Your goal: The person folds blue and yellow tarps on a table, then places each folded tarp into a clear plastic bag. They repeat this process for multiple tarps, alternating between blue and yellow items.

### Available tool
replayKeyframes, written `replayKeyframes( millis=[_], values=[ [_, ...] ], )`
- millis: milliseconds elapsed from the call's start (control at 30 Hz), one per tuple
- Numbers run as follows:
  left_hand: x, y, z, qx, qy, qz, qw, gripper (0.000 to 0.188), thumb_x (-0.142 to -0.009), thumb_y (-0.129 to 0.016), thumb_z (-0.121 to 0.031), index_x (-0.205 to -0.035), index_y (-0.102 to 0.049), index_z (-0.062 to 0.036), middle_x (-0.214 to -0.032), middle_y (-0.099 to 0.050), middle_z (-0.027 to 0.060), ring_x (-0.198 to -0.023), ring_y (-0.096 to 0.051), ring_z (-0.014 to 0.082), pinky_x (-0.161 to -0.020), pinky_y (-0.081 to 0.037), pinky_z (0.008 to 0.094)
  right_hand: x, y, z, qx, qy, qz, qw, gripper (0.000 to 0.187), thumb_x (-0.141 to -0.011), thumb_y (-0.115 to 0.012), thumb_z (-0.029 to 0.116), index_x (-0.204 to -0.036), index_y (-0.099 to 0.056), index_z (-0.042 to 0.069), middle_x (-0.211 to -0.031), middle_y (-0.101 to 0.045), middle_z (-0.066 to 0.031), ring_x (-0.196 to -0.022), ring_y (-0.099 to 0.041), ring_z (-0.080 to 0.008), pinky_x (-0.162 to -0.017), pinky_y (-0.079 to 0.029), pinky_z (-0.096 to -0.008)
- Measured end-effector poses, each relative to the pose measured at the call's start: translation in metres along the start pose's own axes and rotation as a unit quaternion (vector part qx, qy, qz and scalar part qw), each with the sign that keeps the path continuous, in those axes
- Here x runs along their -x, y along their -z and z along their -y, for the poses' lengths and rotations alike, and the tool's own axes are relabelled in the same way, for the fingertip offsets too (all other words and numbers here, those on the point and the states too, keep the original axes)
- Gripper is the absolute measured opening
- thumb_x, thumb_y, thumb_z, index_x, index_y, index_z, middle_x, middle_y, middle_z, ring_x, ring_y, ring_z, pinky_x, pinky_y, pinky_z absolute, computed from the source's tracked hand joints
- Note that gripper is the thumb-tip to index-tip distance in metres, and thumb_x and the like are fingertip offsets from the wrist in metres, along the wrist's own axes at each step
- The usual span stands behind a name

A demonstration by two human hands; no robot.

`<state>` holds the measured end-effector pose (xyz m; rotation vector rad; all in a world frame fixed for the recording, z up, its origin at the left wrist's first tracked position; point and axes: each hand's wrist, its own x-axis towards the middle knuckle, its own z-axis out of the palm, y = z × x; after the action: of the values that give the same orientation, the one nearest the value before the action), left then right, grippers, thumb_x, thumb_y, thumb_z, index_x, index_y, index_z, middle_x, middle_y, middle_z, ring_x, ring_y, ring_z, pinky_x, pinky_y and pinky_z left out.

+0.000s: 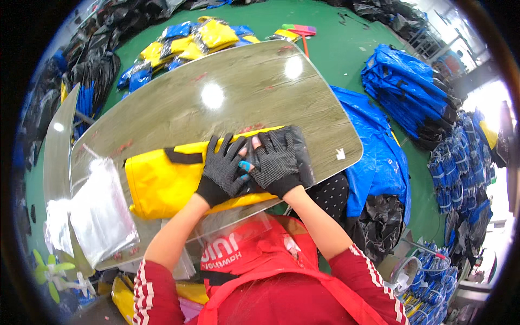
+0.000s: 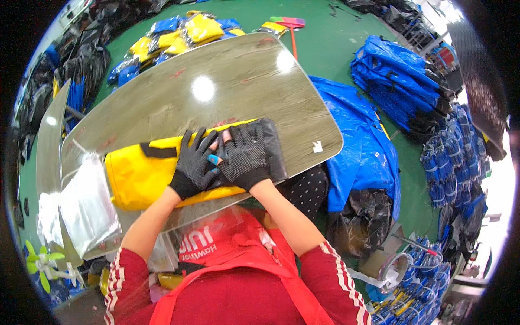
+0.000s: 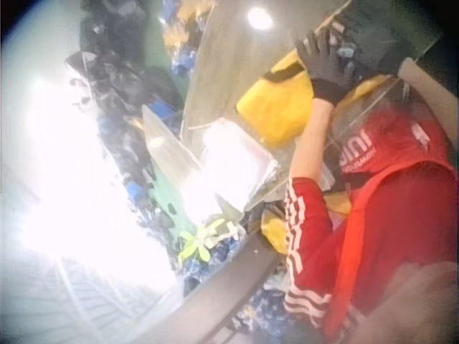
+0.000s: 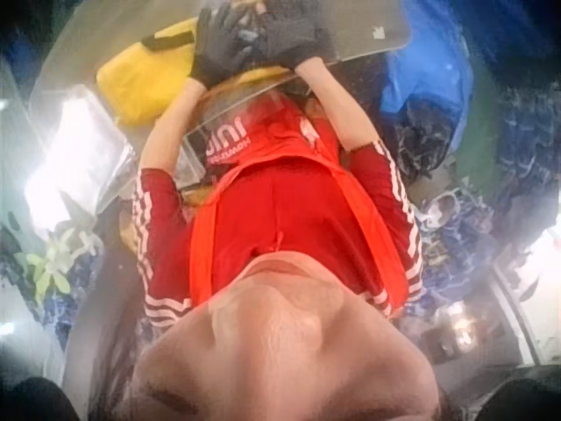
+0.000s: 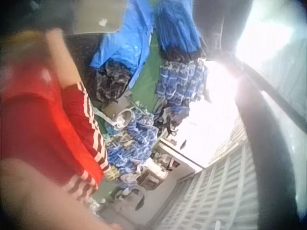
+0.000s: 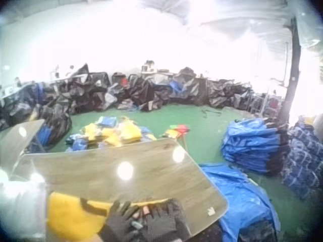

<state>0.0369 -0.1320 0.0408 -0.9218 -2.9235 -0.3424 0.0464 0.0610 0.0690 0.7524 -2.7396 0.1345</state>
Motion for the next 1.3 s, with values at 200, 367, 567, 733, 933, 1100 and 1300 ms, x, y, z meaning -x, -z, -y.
replayKeyframes(
  millis=[200,367,567,733,933,1100,1300],
  values=[
    [0.085,0.051,0.072,-0.102,0.319,0.053,0.941,0.071,-0.080,-0.063,-0.046,-0.136,-0.044,-0.0073,-0.145,-0.039,0.0182,-0.139,-0.031,0.0318,-0.115,-0.015,0.0523,-0.006,-0.003,0.009,0.011,-0.089,0.103,0.991,0.073,-0.089,-0.043,0.058,-0.135,-0.050,0.001,-0.138,-0.050,-0.0182,-0.137,-0.035,-0.0337,-0.115,-0.012,-0.0539],
    [0.144,0.011,0.142,-0.057,0.369,-0.177,0.911,0.092,-0.073,-0.076,-0.042,-0.136,-0.033,0.0089,-0.154,-0.017,0.0253,-0.142,-0.018,0.0410,-0.115,-0.019,0.0437,-0.042,-0.026,0.057,-0.092,-0.098,0.149,0.980,0.064,-0.090,-0.045,0.053,-0.136,-0.048,0.010,-0.137,-0.049,-0.0195,-0.132,-0.036,-0.0433,-0.108,-0.013,-0.0653],
    [0.190,0.043,0.201,0.268,0.506,-0.061,0.818,0.059,-0.089,-0.064,-0.043,-0.123,-0.051,0.0032,-0.119,-0.061,0.0181,-0.111,-0.057,0.0330,-0.093,-0.045,0.0369,-0.062,-0.053,0.107,-0.042,-0.123,0.168,0.977,0.056,-0.087,-0.052,0.047,-0.138,-0.050,0.024,-0.144,-0.040,-0.0222,-0.134,-0.029,-0.0467,-0.104,-0.009,-0.0738],
    [0.206,0.095,0.175,0.500,0.379,-0.108,0.771,0.056,-0.093,-0.062,-0.036,-0.137,-0.041,-0.0070,-0.127,-0.055,0.0087,-0.113,-0.055,0.0211,-0.094,-0.045,0.0329,-0.065,-0.051,0.108,-0.028,-0.146,0.144,0.978,0.058,-0.085,-0.056,0.045,-0.136,-0.051,0.018,-0.142,-0.042,-0.0238,-0.133,-0.030,-0.0465,-0.105,-0.011,-0.0723],
    [0.171,0.130,0.152,0.716,0.376,-0.065,0.584,0.047,-0.086,-0.066,-0.016,-0.128,-0.053,-0.0002,-0.117,-0.065,0.0138,-0.102,-0.065,0.0291,-0.089,-0.053,0.0399,-0.038,-0.070,0.107,0.001,-0.028,-0.076,0.997,0.053,-0.090,-0.049,0.037,-0.135,-0.051,0.008,-0.143,-0.041,-0.0228,-0.136,-0.031,-0.0424,-0.109,-0.009,-0.0680],
    [0.072,0.182,0.075,0.699,0.333,-0.045,0.632,0.045,-0.086,-0.062,-0.015,-0.127,-0.053,-0.0007,-0.118,-0.064,0.0158,-0.104,-0.065,0.0288,-0.091,-0.053,0.0402,0.033,-0.073,0.120,-0.307,-0.033,-0.152,0.939,0.048,-0.083,-0.056,0.016,-0.126,-0.050,-0.004,-0.131,-0.048,-0.0248,-0.125,-0.043,-0.0402,-0.107,-0.033,-0.0475],
    [-0.066,0.061,-0.069,0.094,-0.086,-0.039,0.991,0.053,-0.088,-0.059,-0.041,-0.125,-0.058,-0.0039,-0.110,-0.061,0.0214,-0.100,-0.058,0.0361,-0.087,-0.047,0.0397,0.061,-0.109,0.123,-0.234,-0.035,-0.081,0.968,0.043,-0.084,-0.057,0.029,-0.122,-0.056,0.010,-0.120,-0.056,-0.0210,-0.104,-0.056,-0.0372,-0.087,-0.046,-0.0520]
  ],
)
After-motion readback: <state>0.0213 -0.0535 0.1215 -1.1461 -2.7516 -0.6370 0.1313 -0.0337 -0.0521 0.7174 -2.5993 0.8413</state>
